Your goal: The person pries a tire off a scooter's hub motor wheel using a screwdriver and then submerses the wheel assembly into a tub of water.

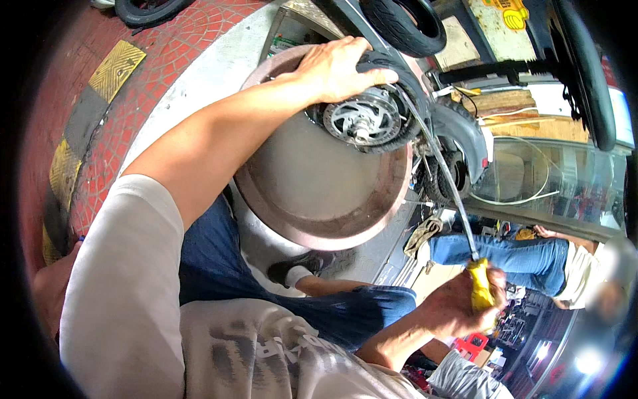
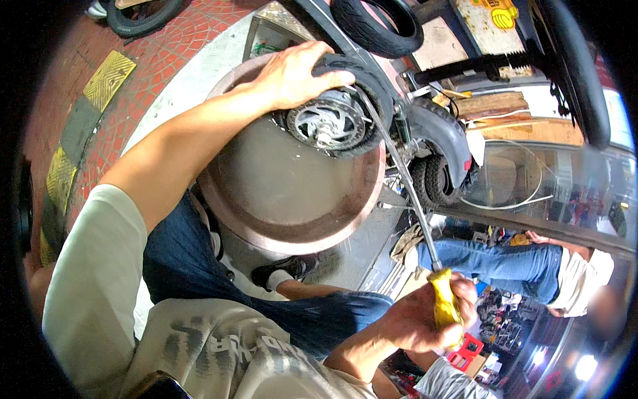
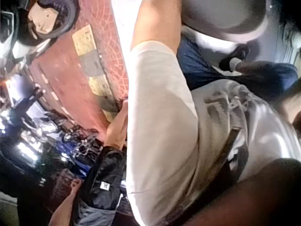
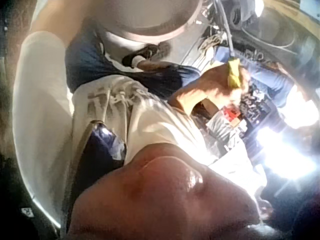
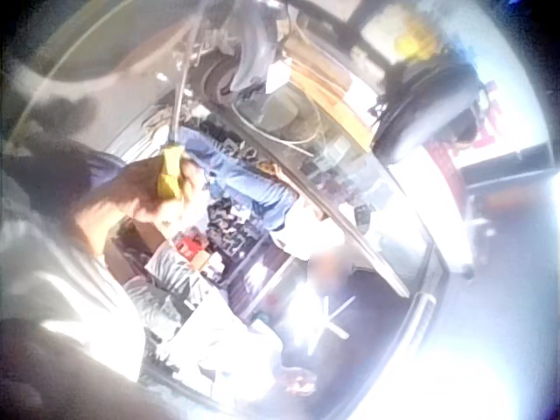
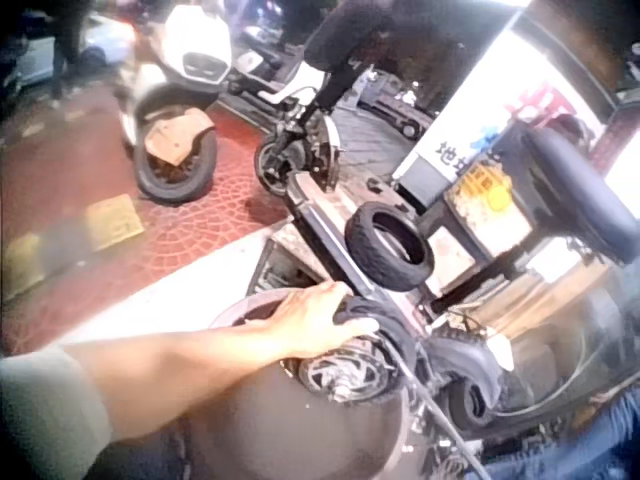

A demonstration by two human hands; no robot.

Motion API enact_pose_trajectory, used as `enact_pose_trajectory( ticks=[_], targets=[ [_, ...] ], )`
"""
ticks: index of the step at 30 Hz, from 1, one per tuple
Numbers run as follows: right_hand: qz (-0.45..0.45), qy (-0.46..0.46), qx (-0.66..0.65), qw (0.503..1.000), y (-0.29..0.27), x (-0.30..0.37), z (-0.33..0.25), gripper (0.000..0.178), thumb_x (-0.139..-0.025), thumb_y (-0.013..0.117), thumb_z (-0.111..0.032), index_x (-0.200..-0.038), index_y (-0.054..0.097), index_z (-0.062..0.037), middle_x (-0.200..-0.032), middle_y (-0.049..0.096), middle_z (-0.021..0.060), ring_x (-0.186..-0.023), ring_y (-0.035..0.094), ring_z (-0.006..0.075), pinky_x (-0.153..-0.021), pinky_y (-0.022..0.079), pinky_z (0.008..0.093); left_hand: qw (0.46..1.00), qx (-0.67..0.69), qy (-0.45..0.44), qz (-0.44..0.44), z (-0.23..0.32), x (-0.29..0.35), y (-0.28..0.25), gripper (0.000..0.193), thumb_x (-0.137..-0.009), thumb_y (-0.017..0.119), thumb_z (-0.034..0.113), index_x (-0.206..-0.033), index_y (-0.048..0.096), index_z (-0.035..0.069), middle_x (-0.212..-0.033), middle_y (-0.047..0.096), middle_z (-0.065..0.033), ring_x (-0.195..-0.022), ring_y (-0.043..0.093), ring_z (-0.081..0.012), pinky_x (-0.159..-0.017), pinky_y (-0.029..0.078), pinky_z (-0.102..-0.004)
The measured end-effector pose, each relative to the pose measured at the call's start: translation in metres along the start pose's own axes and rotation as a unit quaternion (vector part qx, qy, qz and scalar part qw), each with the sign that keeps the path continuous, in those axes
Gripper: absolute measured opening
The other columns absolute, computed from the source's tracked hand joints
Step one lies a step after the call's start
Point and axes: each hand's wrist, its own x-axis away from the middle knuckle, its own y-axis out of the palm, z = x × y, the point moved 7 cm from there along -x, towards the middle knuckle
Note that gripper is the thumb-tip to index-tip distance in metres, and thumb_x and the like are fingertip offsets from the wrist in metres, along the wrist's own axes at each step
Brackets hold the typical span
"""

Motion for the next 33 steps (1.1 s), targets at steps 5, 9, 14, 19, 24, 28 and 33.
enact_pose_trajectory(
  ticks=[5,9,14,19,24,28,33],
  targets=[
    [-0.029,0.177,0.026,0.983,-0.091,0.041,0.024,0.070,-0.090,0.080,-0.041,-0.139,0.056,0.0028,-0.129,0.064,0.0226,-0.088,0.072,0.0322,-0.067,0.062,0.0413,0.999,-0.025,0.018,-0.009,0.009,-0.002,0.010,0.091,-0.087,0.059,0.081,-0.129,0.066,0.000,-0.126,0.068,-0.0258,-0.121,0.065,-0.0401,-0.106,0.050,-0.0488],
    [-0.191,0.250,0.226,0.922,-0.078,0.027,0.000,0.062,-0.089,0.083,-0.016,-0.138,0.058,0.0104,-0.115,0.071,0.0243,-0.089,0.075,0.0306,-0.072,0.064,0.0404,0.998,-0.050,0.012,0.021,0.004,0.000,0.005,0.078,-0.091,0.064,0.072,-0.128,0.067,0.003,-0.126,0.069,-0.0242,-0.121,0.066,-0.0391,-0.103,0.051,-0.0454],
    [-0.303,0.243,0.449,0.805,-0.079,0.010,0.017,0.026,-0.091,0.073,-0.003,-0.111,0.057,0.0009,-0.078,0.061,0.0034,-0.065,0.056,0.0095,-0.057,0.046,0.0278,0.999,-0.039,0.022,-0.007,0.012,0.000,0.008,0.078,-0.091,0.064,0.070,-0.129,0.066,0.002,-0.127,0.069,-0.0241,-0.122,0.065,-0.0388,-0.106,0.049,-0.0443],
    [-0.337,0.371,0.459,0.734,-0.104,0.001,0.058,0.019,-0.092,0.070,-0.004,-0.107,0.059,0.0010,-0.075,0.059,0.0032,-0.066,0.051,0.0087,-0.061,0.045,0.0277,0.999,-0.039,0.028,0.003,0.011,-0.002,0.010,0.083,-0.090,0.064,0.072,-0.129,0.066,0.000,-0.127,0.069,-0.0243,-0.122,0.065,-0.0389,-0.106,0.049,-0.0438],
    [-0.367,0.261,0.509,0.733,-0.125,0.017,0.121,0.026,-0.094,0.075,-0.010,-0.114,0.061,-0.0012,-0.083,0.067,0.0126,-0.073,0.059,0.0170,-0.068,0.050,0.0332,1.000,0.006,0.030,0.006,0.007,0.001,0.001,0.078,-0.090,0.066,0.070,-0.126,0.068,0.000,-0.122,0.071,-0.0230,-0.118,0.067,-0.0374,-0.104,0.050,-0.0422],
    [-0.317,0.184,0.528,0.766,-0.154,0.007,0.147,0.032,-0.092,0.077,-0.005,-0.119,0.061,0.0006,-0.099,0.070,0.0183,-0.087,0.068,0.0261,-0.082,0.055,0.0374,0.998,0.051,0.026,-0.012,0.011,0.001,0.007,0.075,-0.089,0.068,0.067,-0.124,0.068,0.002,-0.117,0.073,-0.0225,-0.113,0.069,-0.0360,-0.101,0.051,-0.0418],
    [-0.279,0.111,0.520,0.800,-0.195,-0.024,0.130,0.034,-0.084,0.078,0.006,-0.114,0.061,0.0027,-0.109,0.059,0.0121,-0.101,0.060,0.0239,-0.093,0.050,0.0338,0.998,0.068,0.000,0.003,-0.007,-0.001,0.001,0.086,-0.084,0.066,0.078,-0.125,0.070,0.003,-0.117,0.073,-0.0246,-0.116,0.069,-0.0378,-0.102,0.052,-0.0429]
  ],
)
